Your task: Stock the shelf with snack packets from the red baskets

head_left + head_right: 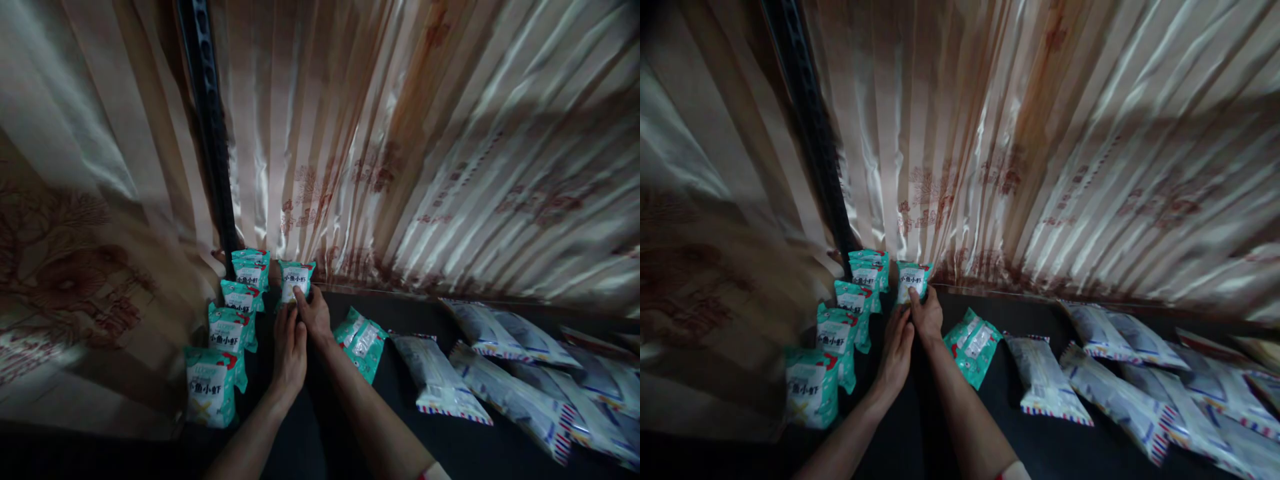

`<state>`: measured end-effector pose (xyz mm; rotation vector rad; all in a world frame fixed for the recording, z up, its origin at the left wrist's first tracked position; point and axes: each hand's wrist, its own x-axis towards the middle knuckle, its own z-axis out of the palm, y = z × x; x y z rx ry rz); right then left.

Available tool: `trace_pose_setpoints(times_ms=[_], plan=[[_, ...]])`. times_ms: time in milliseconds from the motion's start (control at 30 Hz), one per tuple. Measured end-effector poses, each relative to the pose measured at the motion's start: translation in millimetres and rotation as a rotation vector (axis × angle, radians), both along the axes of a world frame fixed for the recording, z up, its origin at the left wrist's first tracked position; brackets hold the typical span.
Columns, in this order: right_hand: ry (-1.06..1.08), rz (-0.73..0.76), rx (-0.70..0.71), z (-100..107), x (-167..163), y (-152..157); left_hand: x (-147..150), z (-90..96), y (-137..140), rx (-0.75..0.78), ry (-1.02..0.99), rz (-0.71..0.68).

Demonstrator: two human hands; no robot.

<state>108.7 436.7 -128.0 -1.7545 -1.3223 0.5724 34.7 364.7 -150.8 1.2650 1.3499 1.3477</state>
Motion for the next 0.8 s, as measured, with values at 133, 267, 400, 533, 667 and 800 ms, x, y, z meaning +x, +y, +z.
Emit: trace_pose_setpoints(times_ms=[133,267,400,533,667,800], plan=[[0.003,0.046,-0.015,-0.3,-10.8,12.9,-2.5,-1.8,8.1,-0.042,-0.003,0.027],[0.01,0.065,-0.022,-0.6,-18.5,21.2,-7.1,-1.5,13.4,-0.074,-0.005,0.03],[-0.003,0.035,-0.022,-5.0,-21.8,25.4,-11.7,-0.8,15.7,-0.088,-0.027,0.076],[-0.031,0.108,-0.072,-10.3,-25.7,25.8,-15.3,-1.1,18.7,-0.063,-0.053,0.079],[0.014,0.146,-0.043,-9.9,-28.9,27.1,-17.6,-1.2,22.0,-0.098,-0.084,0.052],[0.058,0.114,0.075,-6.9,-30.0,30.5,-19.6,0.3,23.1,-0.181,-0.084,0.054]])
